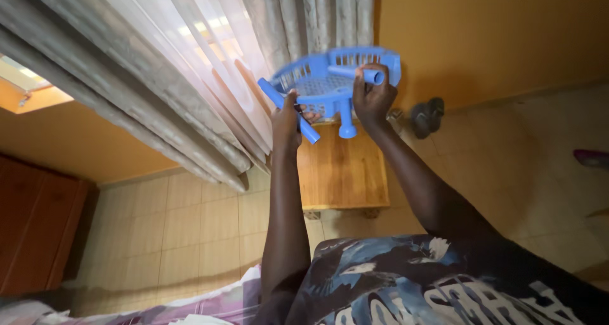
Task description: The person assembles a blue plastic three-tier rack by hand. They repeatedly insert the vertical support poles into the circular tiers, stacking them one by one to form the complete unit.
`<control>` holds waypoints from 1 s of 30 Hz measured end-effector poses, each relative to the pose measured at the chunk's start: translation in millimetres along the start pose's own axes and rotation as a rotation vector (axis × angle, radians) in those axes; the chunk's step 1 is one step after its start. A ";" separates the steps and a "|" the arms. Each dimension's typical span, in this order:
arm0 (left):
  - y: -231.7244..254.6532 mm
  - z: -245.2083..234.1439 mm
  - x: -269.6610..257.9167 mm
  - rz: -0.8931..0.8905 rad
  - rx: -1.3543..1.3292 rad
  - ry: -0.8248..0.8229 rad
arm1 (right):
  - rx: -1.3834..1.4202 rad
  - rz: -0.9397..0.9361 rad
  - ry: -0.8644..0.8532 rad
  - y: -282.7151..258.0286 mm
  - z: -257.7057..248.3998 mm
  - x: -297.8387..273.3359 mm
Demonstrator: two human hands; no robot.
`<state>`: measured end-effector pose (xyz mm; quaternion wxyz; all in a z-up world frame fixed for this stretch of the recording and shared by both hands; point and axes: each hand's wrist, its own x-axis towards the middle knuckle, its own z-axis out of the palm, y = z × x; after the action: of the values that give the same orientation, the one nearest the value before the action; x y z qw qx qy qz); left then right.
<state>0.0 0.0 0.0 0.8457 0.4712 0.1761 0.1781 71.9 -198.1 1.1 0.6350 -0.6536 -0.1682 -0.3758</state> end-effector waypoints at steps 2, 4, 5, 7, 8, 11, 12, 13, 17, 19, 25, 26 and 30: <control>10.0 13.1 -11.4 -0.052 0.100 -0.083 | 0.023 -0.161 0.070 -1.5 -4.2 18.2; 15.5 20.4 -27.9 -0.065 0.164 -0.128 | 0.037 -0.202 0.118 -3.0 -6.1 27.7; 16.4 20.3 -39.0 -0.054 0.175 -0.131 | 0.038 -0.161 0.130 -3.5 -6.7 29.6; 14.1 25.4 -55.7 -0.004 0.162 -0.041 | -0.003 -0.157 0.164 -3.6 -8.4 35.1; 9.2 31.0 -61.9 0.034 0.137 0.053 | -0.046 -0.194 0.187 -3.6 -9.2 38.1; -2.7 41.9 -65.2 0.037 -0.040 0.098 | -0.077 -0.184 0.161 -5.4 -8.9 39.7; -5.8 42.2 -62.0 0.020 -0.117 0.074 | -0.071 -0.161 0.136 -6.9 -8.9 37.5; -7.8 41.5 -56.9 -0.003 -0.140 0.050 | -0.044 -0.161 0.125 -8.8 -9.0 35.5; -15.5 39.1 -24.9 -0.009 -0.208 -0.013 | -0.046 -0.357 0.089 -20.0 -9.2 25.8; -20.2 35.8 -11.8 0.197 0.041 0.251 | -0.107 -0.470 0.072 -24.7 -13.7 19.7; 6.9 0.6 19.0 0.952 1.020 0.364 | -0.091 -0.297 -0.009 -18.7 -26.5 16.2; 19.8 5.6 37.9 0.839 1.129 0.211 | -0.086 -0.334 -0.012 -18.0 -25.3 14.5; 31.4 52.4 81.3 0.540 1.404 -0.265 | -0.024 -0.293 0.042 -24.4 -27.4 8.6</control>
<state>91.3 15.0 42.3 0.2888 0.9424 0.0238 0.1671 52.9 -223.1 21.9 0.5687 -0.6217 -0.2440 -0.4802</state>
